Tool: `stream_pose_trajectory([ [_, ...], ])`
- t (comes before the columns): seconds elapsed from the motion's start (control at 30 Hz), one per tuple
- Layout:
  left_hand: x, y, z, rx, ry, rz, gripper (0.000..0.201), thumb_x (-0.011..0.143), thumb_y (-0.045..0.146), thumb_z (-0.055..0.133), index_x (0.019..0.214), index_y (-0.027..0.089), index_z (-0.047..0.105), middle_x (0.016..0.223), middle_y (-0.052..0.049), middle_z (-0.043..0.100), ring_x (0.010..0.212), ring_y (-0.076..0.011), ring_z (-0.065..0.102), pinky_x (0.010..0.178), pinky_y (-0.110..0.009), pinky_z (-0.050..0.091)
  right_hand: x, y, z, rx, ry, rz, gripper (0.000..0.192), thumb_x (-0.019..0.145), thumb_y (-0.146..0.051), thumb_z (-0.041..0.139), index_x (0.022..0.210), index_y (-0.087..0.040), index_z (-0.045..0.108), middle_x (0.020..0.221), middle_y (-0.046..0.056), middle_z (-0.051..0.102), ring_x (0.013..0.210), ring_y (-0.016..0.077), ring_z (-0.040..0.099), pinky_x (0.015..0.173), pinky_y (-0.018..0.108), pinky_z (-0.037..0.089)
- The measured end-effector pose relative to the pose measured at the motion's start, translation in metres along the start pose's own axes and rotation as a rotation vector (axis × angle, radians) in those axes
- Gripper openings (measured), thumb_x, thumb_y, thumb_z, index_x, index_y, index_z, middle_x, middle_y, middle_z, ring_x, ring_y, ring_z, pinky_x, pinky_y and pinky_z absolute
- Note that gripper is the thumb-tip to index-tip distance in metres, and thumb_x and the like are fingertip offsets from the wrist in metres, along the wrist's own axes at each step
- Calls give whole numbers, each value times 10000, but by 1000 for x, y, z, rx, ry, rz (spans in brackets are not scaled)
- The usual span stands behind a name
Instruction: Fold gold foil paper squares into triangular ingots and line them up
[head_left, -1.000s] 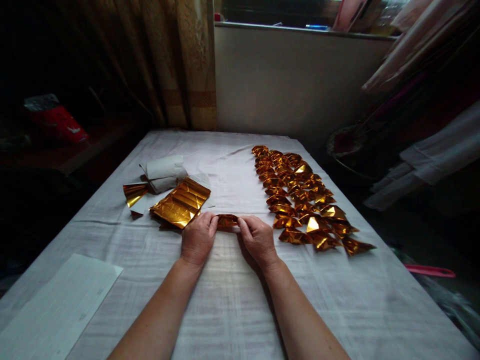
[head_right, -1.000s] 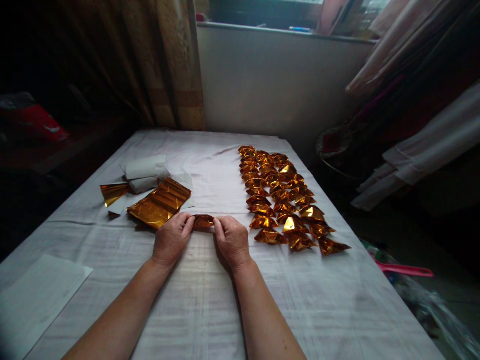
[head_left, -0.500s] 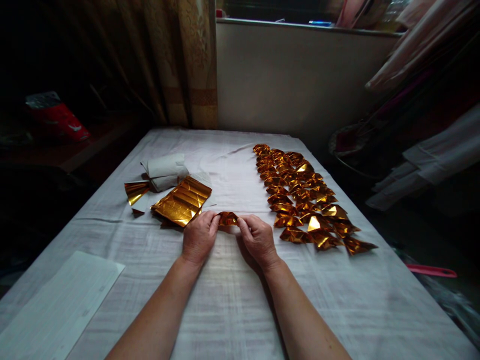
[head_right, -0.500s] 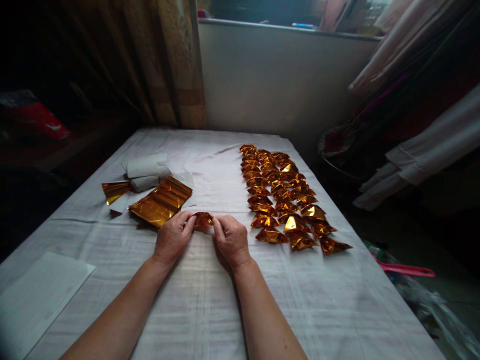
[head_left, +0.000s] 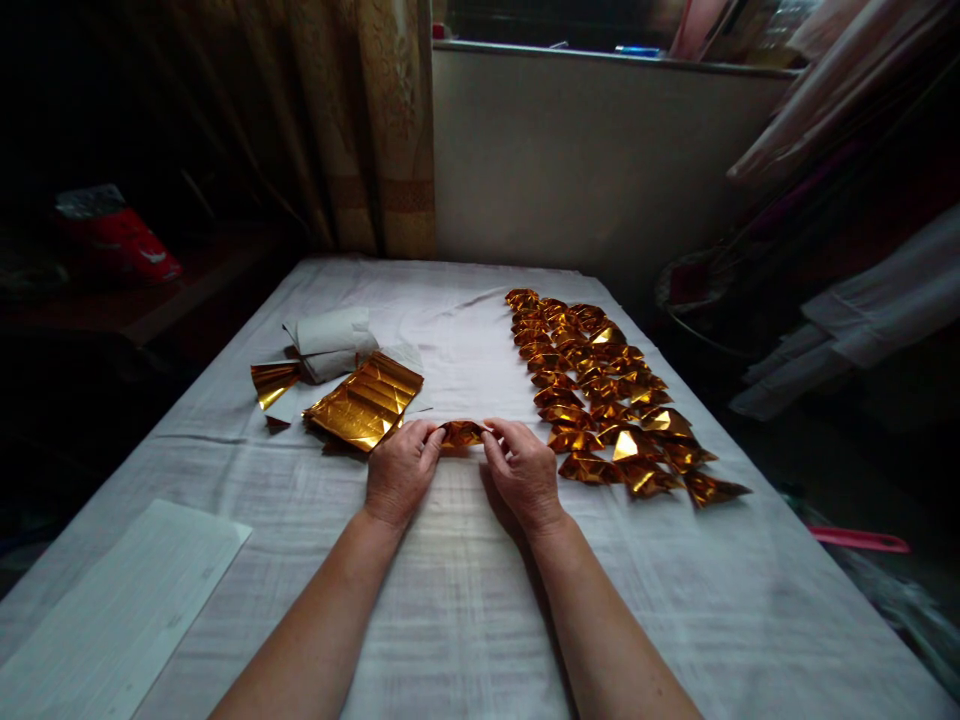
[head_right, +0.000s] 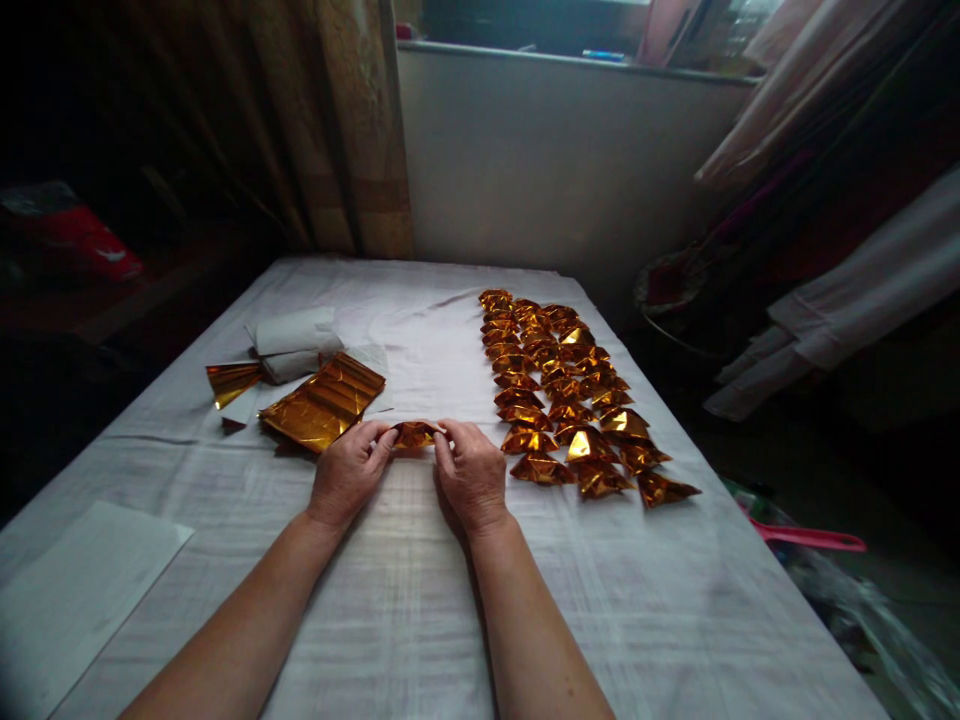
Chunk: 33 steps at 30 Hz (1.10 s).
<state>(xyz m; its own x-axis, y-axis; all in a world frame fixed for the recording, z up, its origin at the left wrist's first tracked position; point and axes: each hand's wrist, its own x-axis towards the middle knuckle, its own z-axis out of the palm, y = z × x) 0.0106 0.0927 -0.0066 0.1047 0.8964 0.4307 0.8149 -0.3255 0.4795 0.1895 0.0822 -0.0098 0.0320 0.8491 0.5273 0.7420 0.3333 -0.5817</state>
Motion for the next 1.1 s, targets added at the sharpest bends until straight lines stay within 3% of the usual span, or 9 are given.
stream_pose_trajectory([
  [0.3, 0, 3, -6, -27, -91, -54, 327, 957, 427, 491, 783, 213, 666, 737, -8, 691, 643, -138, 609, 639, -239, 414, -3, -11, -15, -191, 5, 7, 154, 876, -243, 575, 813, -230, 714, 791, 18, 649, 697, 145, 593, 655, 235, 416],
  [0.53, 2, 0, -9, -71, -130, -90, 474, 983, 467, 364, 723, 205, 661, 688, -33, 676, 683, -169, 634, 640, -254, 418, -3, 3, -37, -171, 41, 20, 204, 890, -301, 543, 834, -232, 726, 768, 16, 685, 623, 142, 609, 615, 247, 432],
  [0.9, 3, -1, -7, -113, -122, -118, 447, 971, 442, 390, 726, 200, 673, 650, -30, 672, 645, -162, 630, 606, -250, 425, -25, 44, -108, -244, 107, 54, 195, 843, -335, 558, 811, -230, 719, 825, 28, 734, 708, 170, 673, 673, 279, 499],
  [1.1, 3, 0, -8, -135, -114, -135, 418, 961, 422, 404, 749, 201, 688, 659, -30, 693, 632, -163, 642, 585, -250, 428, -37, 60, -132, -274, -53, 121, 195, 811, -361, 565, 774, -248, 719, 808, 21, 731, 690, 173, 671, 640, 288, 504],
])
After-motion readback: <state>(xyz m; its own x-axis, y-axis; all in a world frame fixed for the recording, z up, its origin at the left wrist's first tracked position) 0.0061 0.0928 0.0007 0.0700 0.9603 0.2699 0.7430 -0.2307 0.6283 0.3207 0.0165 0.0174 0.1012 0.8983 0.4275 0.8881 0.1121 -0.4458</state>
